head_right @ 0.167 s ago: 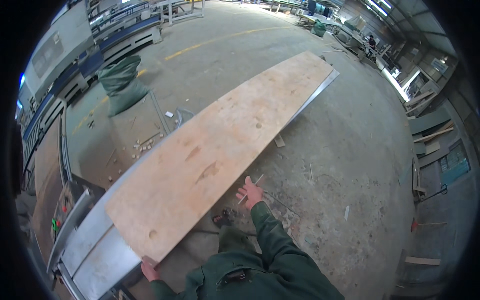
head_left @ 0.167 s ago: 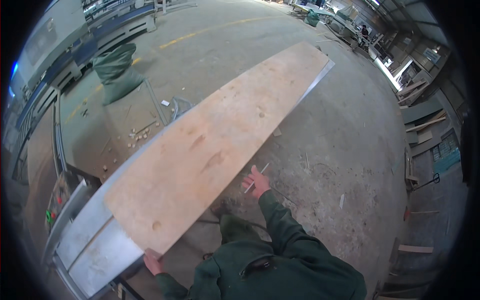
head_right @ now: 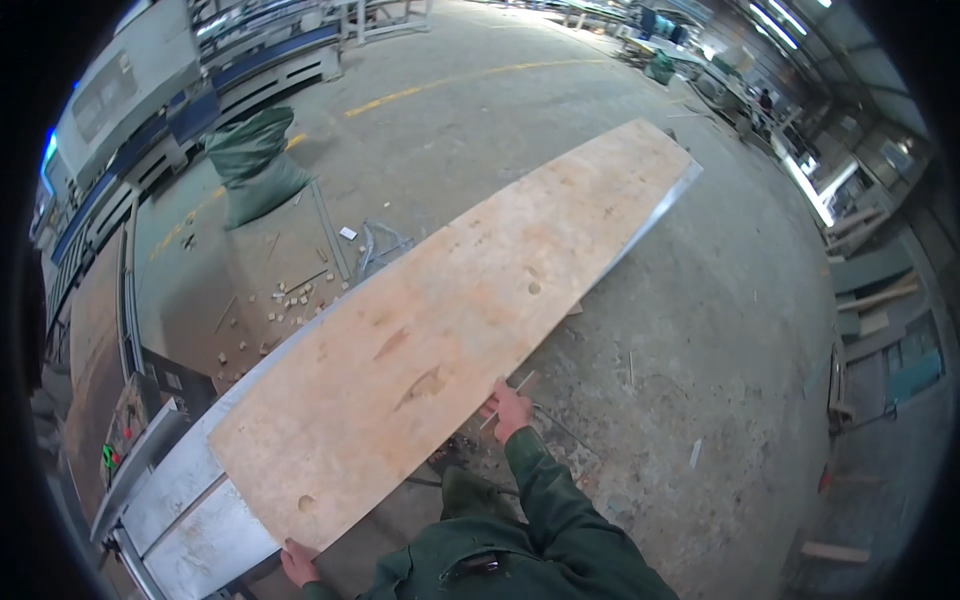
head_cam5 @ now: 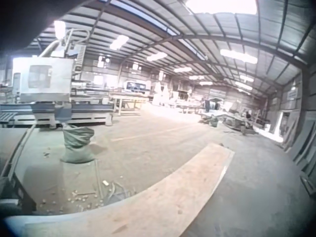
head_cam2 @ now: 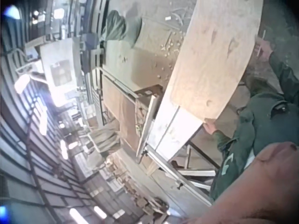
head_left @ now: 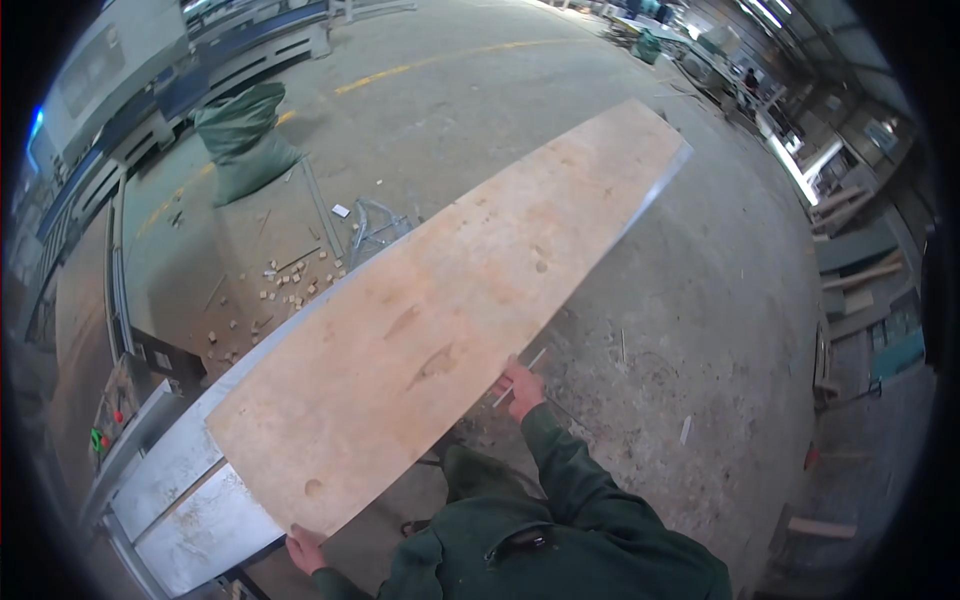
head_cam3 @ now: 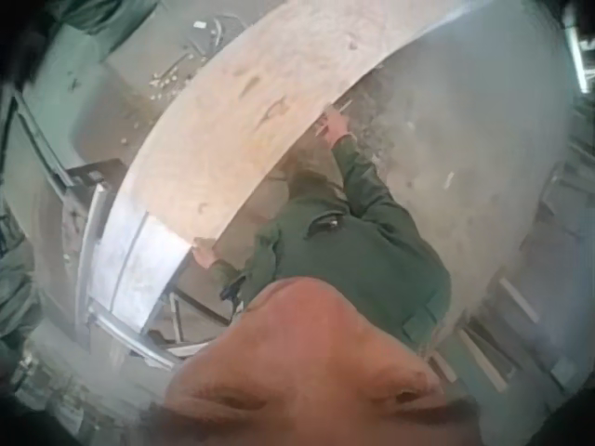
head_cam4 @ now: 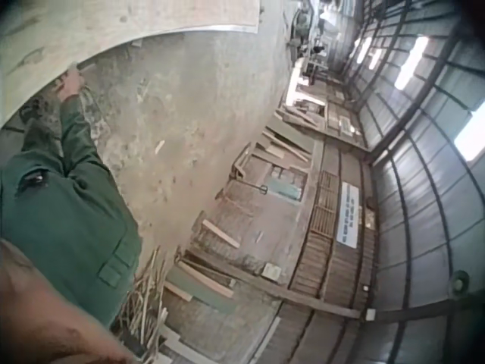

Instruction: The person cuts a piece on a table saw, measures a cut piece on a wooden board with a tape measure, and lifts the wooden board onto the table saw.

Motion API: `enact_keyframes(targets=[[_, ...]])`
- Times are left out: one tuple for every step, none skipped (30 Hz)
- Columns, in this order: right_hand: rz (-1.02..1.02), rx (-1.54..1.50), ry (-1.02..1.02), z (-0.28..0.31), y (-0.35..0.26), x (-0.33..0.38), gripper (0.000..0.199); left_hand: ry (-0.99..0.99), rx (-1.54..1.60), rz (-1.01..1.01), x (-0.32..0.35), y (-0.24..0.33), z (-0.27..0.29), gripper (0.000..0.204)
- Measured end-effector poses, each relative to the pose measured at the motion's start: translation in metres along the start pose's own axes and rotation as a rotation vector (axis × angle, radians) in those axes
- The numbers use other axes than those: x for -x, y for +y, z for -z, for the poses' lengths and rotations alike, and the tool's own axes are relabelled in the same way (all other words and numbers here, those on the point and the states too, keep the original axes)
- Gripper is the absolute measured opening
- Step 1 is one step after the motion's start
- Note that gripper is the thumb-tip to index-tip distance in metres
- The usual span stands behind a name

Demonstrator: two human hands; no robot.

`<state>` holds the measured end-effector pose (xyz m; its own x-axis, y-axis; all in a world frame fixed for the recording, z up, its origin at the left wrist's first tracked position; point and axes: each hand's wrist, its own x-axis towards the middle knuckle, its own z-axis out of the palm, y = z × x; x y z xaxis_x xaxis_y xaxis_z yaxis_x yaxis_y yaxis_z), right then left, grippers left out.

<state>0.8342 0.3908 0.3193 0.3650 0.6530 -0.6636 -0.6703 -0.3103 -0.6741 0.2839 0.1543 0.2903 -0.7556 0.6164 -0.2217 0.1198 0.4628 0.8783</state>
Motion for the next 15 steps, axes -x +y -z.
enact_keyframes(targets=[[0.000, 0.033, 0.019, -0.002, 0.002, -0.004, 0.039, 0.006, -0.005, -0.037, 0.002, 0.000, 0.005, 0.049], [-0.023, 0.073, 0.050, -0.010, 0.000, -0.002, 0.038, 0.030, -0.236, -0.009, 0.005, 0.001, 0.017, 0.049], [-0.044, 0.115, 0.085, -0.018, -0.006, 0.003, 0.038, 0.058, -0.368, 0.012, 0.008, 0.009, 0.019, 0.050], [-0.050, 0.124, 0.078, -0.017, -0.011, 0.004, 0.035, 0.072, -0.500, 0.035, 0.011, 0.028, 0.016, 0.051], [-0.020, 0.208, 0.160, -0.019, -0.020, 0.005, 0.032, 0.045, -0.682, 0.130, 0.010, 0.063, 0.005, 0.049], [0.010, 0.291, 0.239, -0.023, -0.029, 0.008, 0.030, 0.041, -0.691, 0.162, 0.006, 0.099, -0.006, 0.049], [0.061, 0.349, 0.240, -0.027, -0.037, 0.009, 0.026, 0.059, -0.961, 0.192, 0.001, 0.131, -0.018, 0.045], [0.048, 0.381, 0.238, -0.031, -0.044, 0.005, 0.026, 0.072, -1.229, 0.222, 0.000, 0.144, -0.027, 0.041], [0.063, 0.386, 0.249, -0.033, -0.051, -0.003, 0.025, 0.153, -1.075, -0.072, -0.016, 0.130, -0.033, 0.037], [0.082, 0.389, 0.264, -0.035, -0.059, -0.010, 0.024, 0.227, -0.905, -0.362, -0.033, 0.117, -0.040, 0.034], [0.034, 0.455, 0.298, -0.033, -0.068, -0.017, 0.023, 0.159, -0.853, -0.401, -0.052, 0.133, -0.067, 0.037], [0.031, 0.474, 0.313, -0.039, -0.071, -0.017, 0.023, 0.089, -0.797, -0.441, -0.083, 0.163, -0.103, 0.042], [0.003, 0.533, 0.306, -0.049, -0.075, -0.015, 0.024, 0.115, -0.819, -0.580, -0.112, 0.183, -0.132, 0.044], [-0.023, 0.589, 0.302, -0.057, -0.078, -0.016, 0.025, 0.137, -0.833, -0.723, -0.140, 0.200, -0.161, 0.046], [-0.036, 0.663, 0.351, -0.062, -0.078, -0.018, 0.026, 0.102, -0.819, -0.780, -0.166, 0.224, -0.194, 0.045]])
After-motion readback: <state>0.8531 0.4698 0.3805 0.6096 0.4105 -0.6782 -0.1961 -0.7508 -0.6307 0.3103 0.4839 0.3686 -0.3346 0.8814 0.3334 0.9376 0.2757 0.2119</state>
